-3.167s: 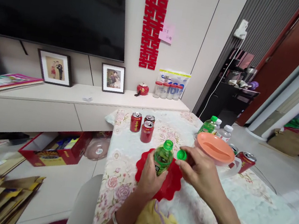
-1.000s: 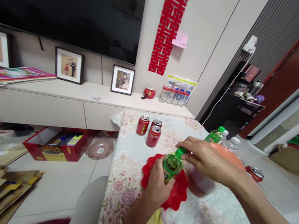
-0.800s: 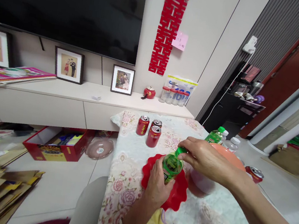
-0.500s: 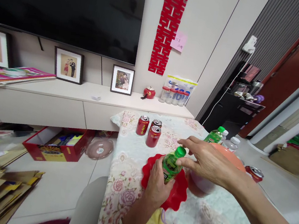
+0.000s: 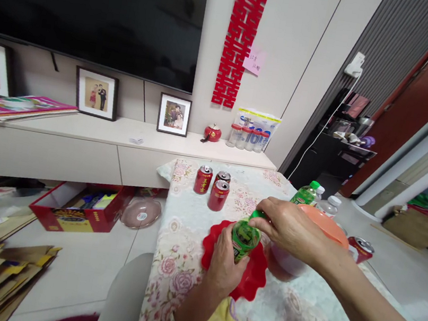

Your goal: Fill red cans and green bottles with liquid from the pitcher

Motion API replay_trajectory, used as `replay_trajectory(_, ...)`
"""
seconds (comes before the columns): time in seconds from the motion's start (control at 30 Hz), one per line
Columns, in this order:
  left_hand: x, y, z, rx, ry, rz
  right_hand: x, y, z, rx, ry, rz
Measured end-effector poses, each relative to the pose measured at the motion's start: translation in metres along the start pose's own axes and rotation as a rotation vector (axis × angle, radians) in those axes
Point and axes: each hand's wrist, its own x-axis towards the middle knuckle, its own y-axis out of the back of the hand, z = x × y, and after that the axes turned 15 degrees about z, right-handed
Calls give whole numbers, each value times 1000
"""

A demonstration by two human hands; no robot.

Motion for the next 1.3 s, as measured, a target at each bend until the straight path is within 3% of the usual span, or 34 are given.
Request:
replay_trajectory(0.1, 0, 0, 0, -13, 3, 4, -4, 1, 3, 10, -26, 1)
replay_trajectory(0.3, 1, 1, 2, 4, 15, -19, -12, 6, 16, 190, 135, -12)
replay_trajectory(0.63, 1, 1, 2, -14, 13, -13, -7, 1, 7, 31, -49, 47)
replay_trajectory(0.9, 1, 2, 4, 14, 36, -28, -13, 0, 16, 231, 117, 19)
replay_trajectory(1.17, 1, 2, 3, -13, 9, -35, -9, -7, 11, 99, -34, 76)
replay_trajectory(1.3, 1, 2, 3, -12, 13, -25, -15, -4, 14, 202, 17, 51)
